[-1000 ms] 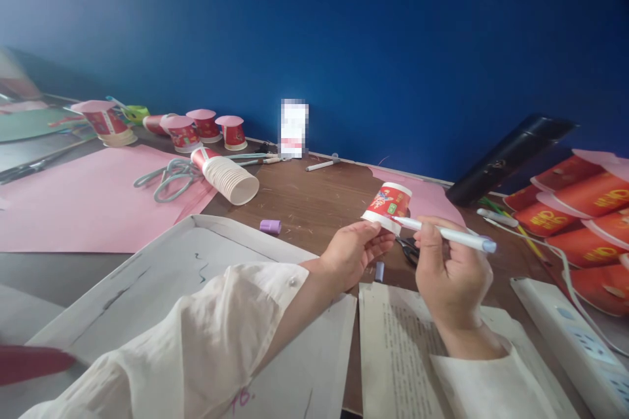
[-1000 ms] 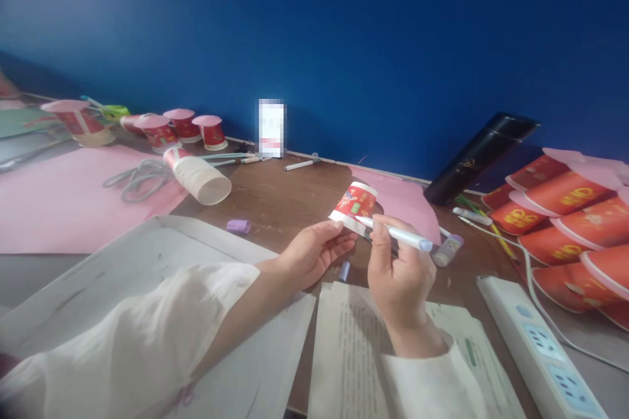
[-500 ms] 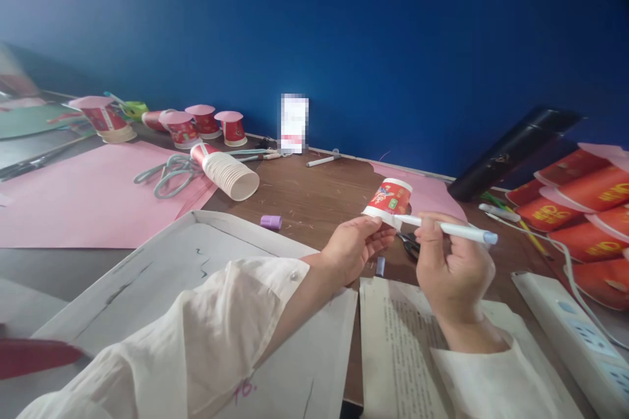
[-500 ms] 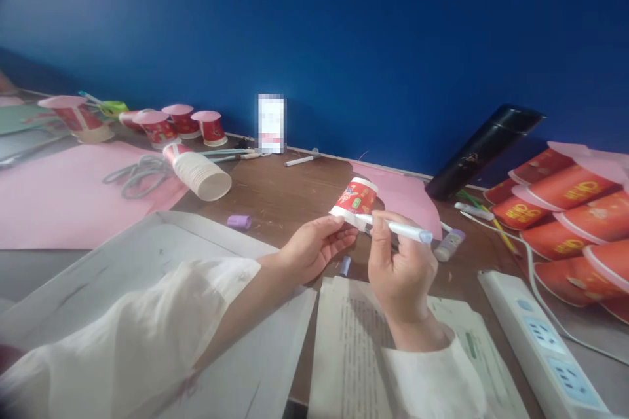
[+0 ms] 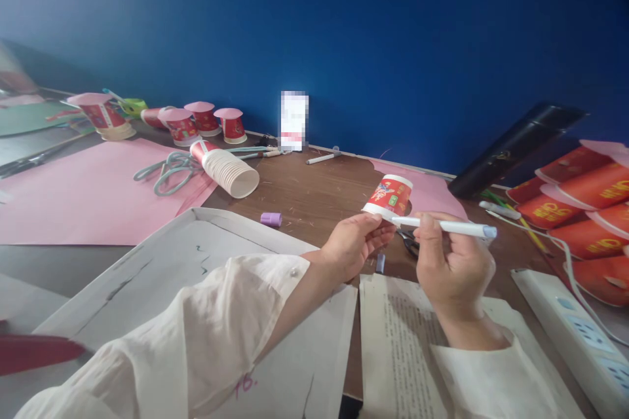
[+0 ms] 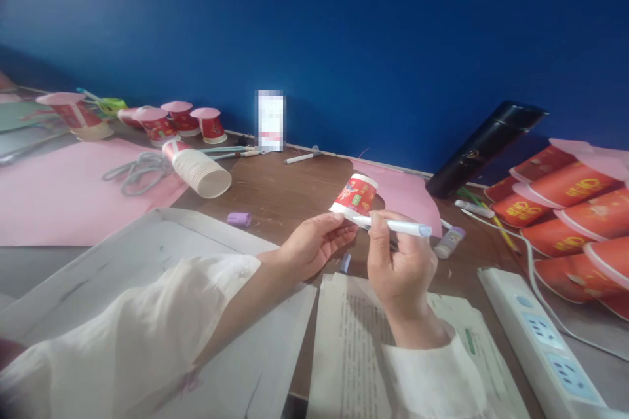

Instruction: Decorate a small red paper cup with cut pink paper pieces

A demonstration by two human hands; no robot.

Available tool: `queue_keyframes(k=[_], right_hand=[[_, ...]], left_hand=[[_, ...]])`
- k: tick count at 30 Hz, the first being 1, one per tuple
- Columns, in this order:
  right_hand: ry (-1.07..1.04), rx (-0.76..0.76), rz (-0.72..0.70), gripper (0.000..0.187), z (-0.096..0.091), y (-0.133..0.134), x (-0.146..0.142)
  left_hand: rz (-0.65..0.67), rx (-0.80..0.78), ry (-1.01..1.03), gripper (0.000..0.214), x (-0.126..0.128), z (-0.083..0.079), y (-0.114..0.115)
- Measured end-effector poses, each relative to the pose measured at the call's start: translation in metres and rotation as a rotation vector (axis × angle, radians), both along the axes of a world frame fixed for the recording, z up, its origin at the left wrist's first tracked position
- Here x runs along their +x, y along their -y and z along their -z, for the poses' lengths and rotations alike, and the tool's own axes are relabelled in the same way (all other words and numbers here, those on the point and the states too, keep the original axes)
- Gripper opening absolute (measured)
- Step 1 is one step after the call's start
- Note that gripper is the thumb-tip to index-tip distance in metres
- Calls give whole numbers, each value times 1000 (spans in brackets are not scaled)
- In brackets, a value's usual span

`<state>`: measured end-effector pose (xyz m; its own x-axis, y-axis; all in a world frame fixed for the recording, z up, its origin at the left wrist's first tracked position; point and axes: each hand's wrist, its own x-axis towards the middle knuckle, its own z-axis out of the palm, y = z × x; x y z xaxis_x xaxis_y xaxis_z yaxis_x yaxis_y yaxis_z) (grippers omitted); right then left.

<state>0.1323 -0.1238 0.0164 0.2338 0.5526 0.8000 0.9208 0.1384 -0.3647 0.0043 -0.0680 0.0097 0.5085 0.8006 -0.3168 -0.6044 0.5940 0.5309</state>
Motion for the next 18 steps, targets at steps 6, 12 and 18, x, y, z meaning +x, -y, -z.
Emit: queue_keyframes(k=[6, 12, 18], right_hand=[[-4, 2, 13, 30, -1, -1, 0], [14, 18, 22, 29, -1, -1, -1], [15, 11, 4, 30, -2, -1, -1]], left_hand=[[10, -11, -17, 20, 0, -2, 0], [2, -19, -12, 21, 0, -4, 0], [-3, -8, -20, 20, -1, -6, 1]])
